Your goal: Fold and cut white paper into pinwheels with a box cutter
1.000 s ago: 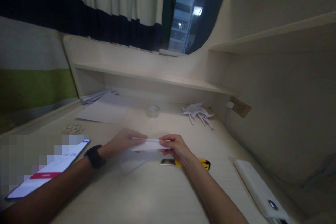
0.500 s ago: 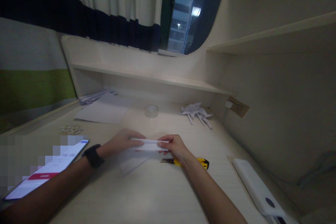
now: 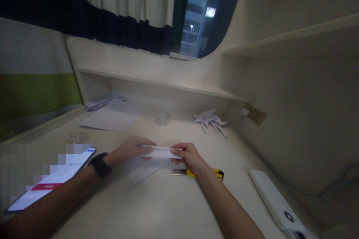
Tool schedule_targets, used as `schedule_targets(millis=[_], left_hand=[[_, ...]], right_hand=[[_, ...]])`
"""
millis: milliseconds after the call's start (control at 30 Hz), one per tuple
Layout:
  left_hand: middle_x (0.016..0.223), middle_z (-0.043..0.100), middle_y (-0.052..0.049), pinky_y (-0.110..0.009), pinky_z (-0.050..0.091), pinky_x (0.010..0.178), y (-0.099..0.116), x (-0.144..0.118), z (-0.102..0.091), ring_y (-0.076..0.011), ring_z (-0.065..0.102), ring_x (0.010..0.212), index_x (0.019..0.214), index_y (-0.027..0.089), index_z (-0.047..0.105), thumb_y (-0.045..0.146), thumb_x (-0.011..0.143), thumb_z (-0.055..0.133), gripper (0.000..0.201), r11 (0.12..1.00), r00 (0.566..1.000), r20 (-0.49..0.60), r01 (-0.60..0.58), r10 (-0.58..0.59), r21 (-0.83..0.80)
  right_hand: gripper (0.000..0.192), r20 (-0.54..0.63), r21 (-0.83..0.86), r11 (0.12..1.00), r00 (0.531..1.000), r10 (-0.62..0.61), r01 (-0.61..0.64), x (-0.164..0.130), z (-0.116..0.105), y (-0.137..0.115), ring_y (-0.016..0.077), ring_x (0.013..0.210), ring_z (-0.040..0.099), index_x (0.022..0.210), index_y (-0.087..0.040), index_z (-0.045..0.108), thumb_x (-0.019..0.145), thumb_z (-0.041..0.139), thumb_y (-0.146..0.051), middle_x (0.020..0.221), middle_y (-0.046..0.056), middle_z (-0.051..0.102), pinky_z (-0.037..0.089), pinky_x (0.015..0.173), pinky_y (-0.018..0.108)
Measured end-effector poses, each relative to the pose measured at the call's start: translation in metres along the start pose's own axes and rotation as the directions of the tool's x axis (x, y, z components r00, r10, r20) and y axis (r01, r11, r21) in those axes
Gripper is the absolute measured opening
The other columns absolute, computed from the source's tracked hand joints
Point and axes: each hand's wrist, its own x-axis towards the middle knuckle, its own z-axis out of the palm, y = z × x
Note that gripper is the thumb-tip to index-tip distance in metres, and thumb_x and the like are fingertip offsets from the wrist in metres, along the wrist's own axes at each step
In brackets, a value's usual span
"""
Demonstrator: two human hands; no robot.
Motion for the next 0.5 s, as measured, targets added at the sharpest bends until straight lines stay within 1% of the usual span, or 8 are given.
schedule_targets(millis=[67, 167, 267, 367, 433, 500], left_hand=[[0.085, 0.074, -0.011, -0.031, 0.051, 0.064, 0.001, -0.0006, -0.0015, -0.0208, 0.067, 0.069, 0.097, 0.01, 0.073, 0.037, 0.074, 0.069, 0.036, 0.997, 1.0, 0.008, 0.023, -0.022, -0.071], [0.091, 0.073, -0.011, -0.033, 0.052, 0.069, 0.0, -0.0012, -0.0035, -0.0221, 0.067, 0.076, 0.098, 0.012, 0.073, 0.035, 0.072, 0.071, 0.035, 0.99, 0.998, 0.051, 0.047, -0.04, -0.133], [0.096, 0.073, -0.011, -0.034, 0.053, 0.072, -0.0025, -0.0015, -0.0039, -0.0213, 0.066, 0.079, 0.101, 0.013, 0.072, 0.031, 0.071, 0.073, 0.035, 0.968, 0.99, 0.093, 0.121, -0.103, -0.22], [0.092, 0.072, -0.01, -0.035, 0.054, 0.073, -0.004, -0.0021, -0.0039, -0.0196, 0.066, 0.077, 0.1, 0.012, 0.072, 0.028, 0.07, 0.074, 0.034, 0.92, 0.978, 0.101, 0.205, -0.181, -0.334], [0.089, 0.072, -0.009, -0.035, 0.055, 0.073, -0.0046, -0.0025, -0.0042, -0.0187, 0.065, 0.076, 0.099, 0.012, 0.072, 0.026, 0.07, 0.075, 0.032, 0.898, 0.976, 0.097, 0.219, -0.197, -0.38], [0.089, 0.071, -0.008, -0.034, 0.055, 0.074, -0.005, -0.0027, -0.0048, -0.0181, 0.065, 0.077, 0.099, 0.012, 0.072, 0.026, 0.069, 0.075, 0.033, 0.892, 0.978, 0.1, 0.208, -0.183, -0.402]], right_hand=[[0.036, -0.003, 0.03, 1.0, 1.0, 0.001, -0.001, 0.0001, -0.0008, -0.0001, 0.0082, 0.049, 0.057, 0.084, -0.011, 0.071, 0.061, 0.081, -0.036, 0.064, 0.003, 0.066, 0.046, 0.045, 0.019], [0.035, -0.018, 0.067, 0.998, 1.0, 0.01, -0.009, 0.0002, -0.0021, 0.0004, 0.0087, 0.05, 0.058, 0.085, -0.013, 0.071, 0.059, 0.082, -0.034, 0.068, 0.003, 0.067, 0.046, 0.046, 0.019], [0.034, -0.017, 0.09, 0.996, 1.0, 0.018, -0.016, -0.0001, -0.003, -0.0001, 0.0096, 0.051, 0.059, 0.084, -0.014, 0.071, 0.058, 0.083, -0.033, 0.07, 0.004, 0.068, 0.047, 0.046, 0.02], [0.032, -0.032, 0.111, 0.994, 0.999, 0.016, -0.013, -0.0005, -0.0028, -0.002, 0.0104, 0.053, 0.06, 0.082, -0.014, 0.072, 0.057, 0.084, -0.031, 0.071, 0.004, 0.068, 0.048, 0.047, 0.021], [0.033, -0.043, 0.114, 0.994, 0.999, 0.004, 0.001, -0.0002, -0.0021, -0.0027, 0.0106, 0.053, 0.06, 0.081, -0.014, 0.072, 0.056, 0.084, -0.031, 0.071, 0.004, 0.068, 0.048, 0.047, 0.021], [0.033, -0.061, 0.112, 0.994, 0.998, 0.003, 0.004, 0.0006, -0.0013, -0.0019, 0.0107, 0.052, 0.06, 0.082, -0.014, 0.073, 0.055, 0.085, -0.031, 0.071, 0.004, 0.069, 0.049, 0.047, 0.021]])
